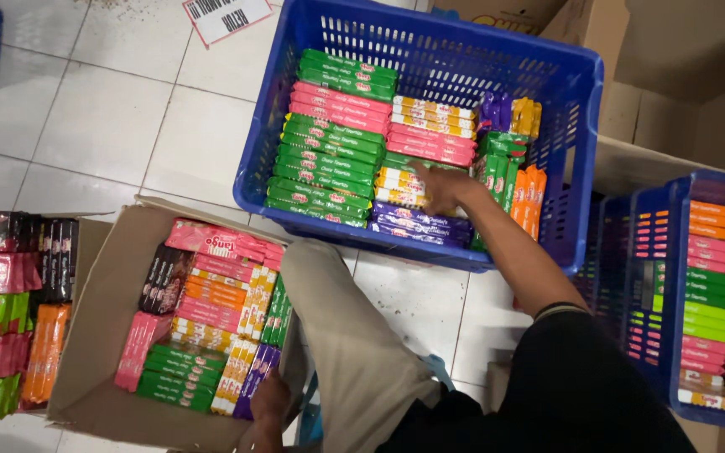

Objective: The person transfers stacks of packaged goods from a cardboard box into a blue plastic crate. They handle the items by hand, moving them in batches and arranging them neatly within the crate.

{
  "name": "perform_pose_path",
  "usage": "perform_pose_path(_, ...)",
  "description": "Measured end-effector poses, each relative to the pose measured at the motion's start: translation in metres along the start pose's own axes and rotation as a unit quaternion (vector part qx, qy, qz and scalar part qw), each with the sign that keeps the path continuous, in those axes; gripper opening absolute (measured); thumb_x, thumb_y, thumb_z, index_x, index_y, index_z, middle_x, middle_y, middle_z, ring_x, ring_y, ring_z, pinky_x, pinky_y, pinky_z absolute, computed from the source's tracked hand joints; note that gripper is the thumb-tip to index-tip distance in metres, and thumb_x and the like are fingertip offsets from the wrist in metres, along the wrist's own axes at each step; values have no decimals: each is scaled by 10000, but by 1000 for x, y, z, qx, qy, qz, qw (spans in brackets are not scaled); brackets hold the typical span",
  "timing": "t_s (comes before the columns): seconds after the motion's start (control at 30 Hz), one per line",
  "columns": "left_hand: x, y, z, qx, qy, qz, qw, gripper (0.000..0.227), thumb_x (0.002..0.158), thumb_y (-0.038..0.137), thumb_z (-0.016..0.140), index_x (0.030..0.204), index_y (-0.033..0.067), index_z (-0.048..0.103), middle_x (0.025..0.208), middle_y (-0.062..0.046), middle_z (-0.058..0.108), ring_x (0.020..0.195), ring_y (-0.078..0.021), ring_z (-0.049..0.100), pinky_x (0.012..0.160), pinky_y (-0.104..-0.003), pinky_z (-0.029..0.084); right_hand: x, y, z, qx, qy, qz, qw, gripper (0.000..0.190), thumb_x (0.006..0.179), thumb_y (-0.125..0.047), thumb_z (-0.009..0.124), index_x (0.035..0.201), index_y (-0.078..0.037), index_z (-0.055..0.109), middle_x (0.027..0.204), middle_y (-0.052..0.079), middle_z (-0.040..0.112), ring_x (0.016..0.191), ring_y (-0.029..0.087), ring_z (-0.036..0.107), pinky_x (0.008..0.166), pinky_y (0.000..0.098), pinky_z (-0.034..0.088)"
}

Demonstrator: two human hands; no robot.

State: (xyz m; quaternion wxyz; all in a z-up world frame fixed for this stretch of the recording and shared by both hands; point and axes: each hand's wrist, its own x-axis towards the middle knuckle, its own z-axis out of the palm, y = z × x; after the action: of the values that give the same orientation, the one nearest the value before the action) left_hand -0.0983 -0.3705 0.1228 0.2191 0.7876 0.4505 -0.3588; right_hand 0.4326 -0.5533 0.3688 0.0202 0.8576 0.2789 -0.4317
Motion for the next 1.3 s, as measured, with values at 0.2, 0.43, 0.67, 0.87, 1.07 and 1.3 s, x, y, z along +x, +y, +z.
perform_pose_path(0.2,2,3,0,2,7,-11,1000,380,970,255,407,1289,203,607,1105,-173,779,1062,-396,756,913,-541,591,30,28,10,-79,14,-50,996,1108,723,-378,859,1619,-272,216,1359,161,613,1164,382,638,790,474,518)
perform_pose_path(0.43,0,2,-4,-21,-12,-5,1000,343,974,271,475,1276,195,620,1121,-154,776,1055,-362,760,907,-511,596,16,50,-4,26,89,-59,994,952,671,-370,826,1528,-273,420,1347,76,630,1157,307,617,915,442,478)
perform_pose_path(0.67,9,-7,9,-17,5,22,1000,370,965,210,395,1269,205,605,1057,-195,769,1019,-415,748,879,-556,582,-6,70,-10,255,245,-203,913,856,737,-292,799,1506,-100,475,1608,153,424,1459,338,423,1171,473,356)
perform_pose_path(0.87,6,-5,10,-69,1,10,998,467,939,221,419,1357,284,617,1221,-136,731,1135,-394,708,968,-528,551,-37,10,-17,509,148,-356,770,931,711,-306,746,1550,-53,434,1356,111,628,1097,209,659,903,359,565)
perform_pose_path(1.07,8,5,6,-191,-41,52,979,499,964,396,472,1302,50,598,1254,-326,695,1244,-488,643,1073,-575,501,-44,-111,31,626,85,-344,695,713,689,-226,593,1352,37,604,1031,222,681,861,315,720,883,447,607)
perform_pose_path(1.3,16,-9,-20,-329,-110,22,938,809,943,623,471,1507,44,502,1507,-285,538,1426,-457,483,1221,-531,375,9,-265,140,245,75,-237,937,582,940,-208,705,1282,239,560,963,455,625,878,499,634,744,534,500)
